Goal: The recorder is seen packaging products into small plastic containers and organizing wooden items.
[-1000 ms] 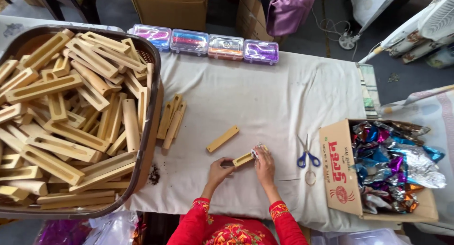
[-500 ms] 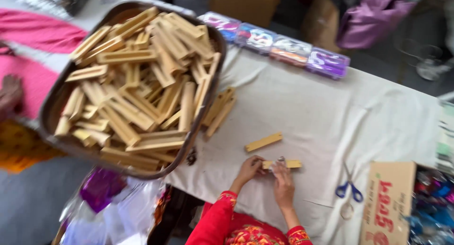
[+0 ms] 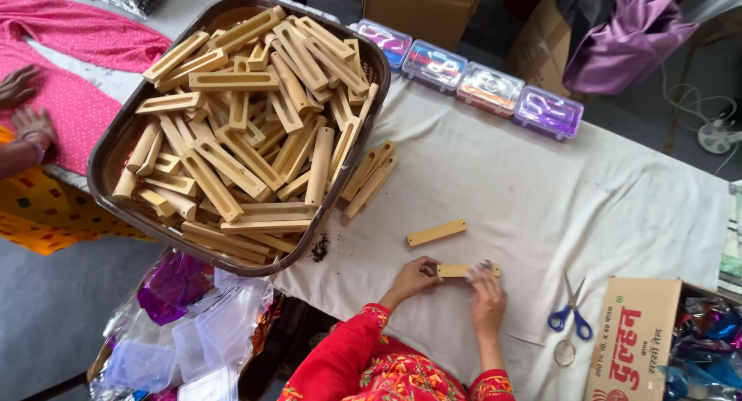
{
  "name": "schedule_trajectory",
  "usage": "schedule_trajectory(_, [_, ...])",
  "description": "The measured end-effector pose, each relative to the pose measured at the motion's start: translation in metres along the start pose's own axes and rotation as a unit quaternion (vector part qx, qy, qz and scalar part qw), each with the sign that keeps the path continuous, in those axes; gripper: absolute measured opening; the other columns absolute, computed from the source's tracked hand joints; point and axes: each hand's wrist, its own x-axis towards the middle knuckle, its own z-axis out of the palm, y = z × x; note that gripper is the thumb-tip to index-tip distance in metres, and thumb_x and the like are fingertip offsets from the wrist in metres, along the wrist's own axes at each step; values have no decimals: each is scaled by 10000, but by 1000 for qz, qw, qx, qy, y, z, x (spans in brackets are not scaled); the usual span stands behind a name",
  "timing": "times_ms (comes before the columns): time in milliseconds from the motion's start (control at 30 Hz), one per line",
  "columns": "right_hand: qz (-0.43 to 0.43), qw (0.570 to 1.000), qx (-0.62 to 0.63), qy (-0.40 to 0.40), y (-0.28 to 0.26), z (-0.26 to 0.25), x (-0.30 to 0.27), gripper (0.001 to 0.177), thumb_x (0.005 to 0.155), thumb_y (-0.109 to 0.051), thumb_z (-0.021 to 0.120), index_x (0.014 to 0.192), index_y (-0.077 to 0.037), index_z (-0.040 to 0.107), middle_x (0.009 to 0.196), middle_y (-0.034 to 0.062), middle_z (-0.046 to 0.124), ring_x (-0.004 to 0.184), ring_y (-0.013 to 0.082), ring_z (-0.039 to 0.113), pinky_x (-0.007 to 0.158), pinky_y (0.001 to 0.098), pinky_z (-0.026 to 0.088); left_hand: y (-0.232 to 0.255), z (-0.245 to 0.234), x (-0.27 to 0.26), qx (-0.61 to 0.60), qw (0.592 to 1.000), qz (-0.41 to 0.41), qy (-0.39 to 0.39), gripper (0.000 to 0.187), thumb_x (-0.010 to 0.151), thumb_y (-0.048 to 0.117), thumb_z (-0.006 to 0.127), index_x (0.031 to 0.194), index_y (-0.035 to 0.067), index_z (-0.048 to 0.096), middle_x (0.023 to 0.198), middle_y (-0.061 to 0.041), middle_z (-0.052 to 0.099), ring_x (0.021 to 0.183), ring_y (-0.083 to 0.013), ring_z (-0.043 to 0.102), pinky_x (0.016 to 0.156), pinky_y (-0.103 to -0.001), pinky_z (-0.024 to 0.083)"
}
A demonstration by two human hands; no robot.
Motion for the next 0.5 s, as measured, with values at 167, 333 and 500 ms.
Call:
schedule_trajectory(167, [73, 997, -14, 19, 29, -7, 4, 511, 857, 10, 612, 1321, -189, 698, 1375, 26, 649, 1198, 299, 599, 1049, 436, 460, -4, -3, 2, -46, 999, -14, -22, 484, 822, 78, 821, 1271, 45, 642, 862, -36, 727, 757, -110, 734, 631, -254, 598])
schedule_trajectory(333, [9, 1000, 3, 3, -30, 14, -9, 510, 856, 41, 596, 1300, -187, 702, 1374, 35, 653, 1188, 315, 568, 1068, 434, 458, -35, -3, 16, -64, 998, -3, -20, 476, 819, 71, 827, 1260, 36, 651, 856, -33, 726, 758, -110, 734, 644, -254, 607])
schedule_trajectory(500, [-29, 998, 47, -35, -38, 10, -6, 514, 825, 40, 613, 1280, -181, 708, 1325, 19, 678, 1161, 301, 578, 1041, 428, 458, -35, -3, 18, 4, 999, 48, -10, 442, 858, 49, 837, 1267, 28, 671, 883, -58, 757, 761, -119, 725, 671, -243, 586])
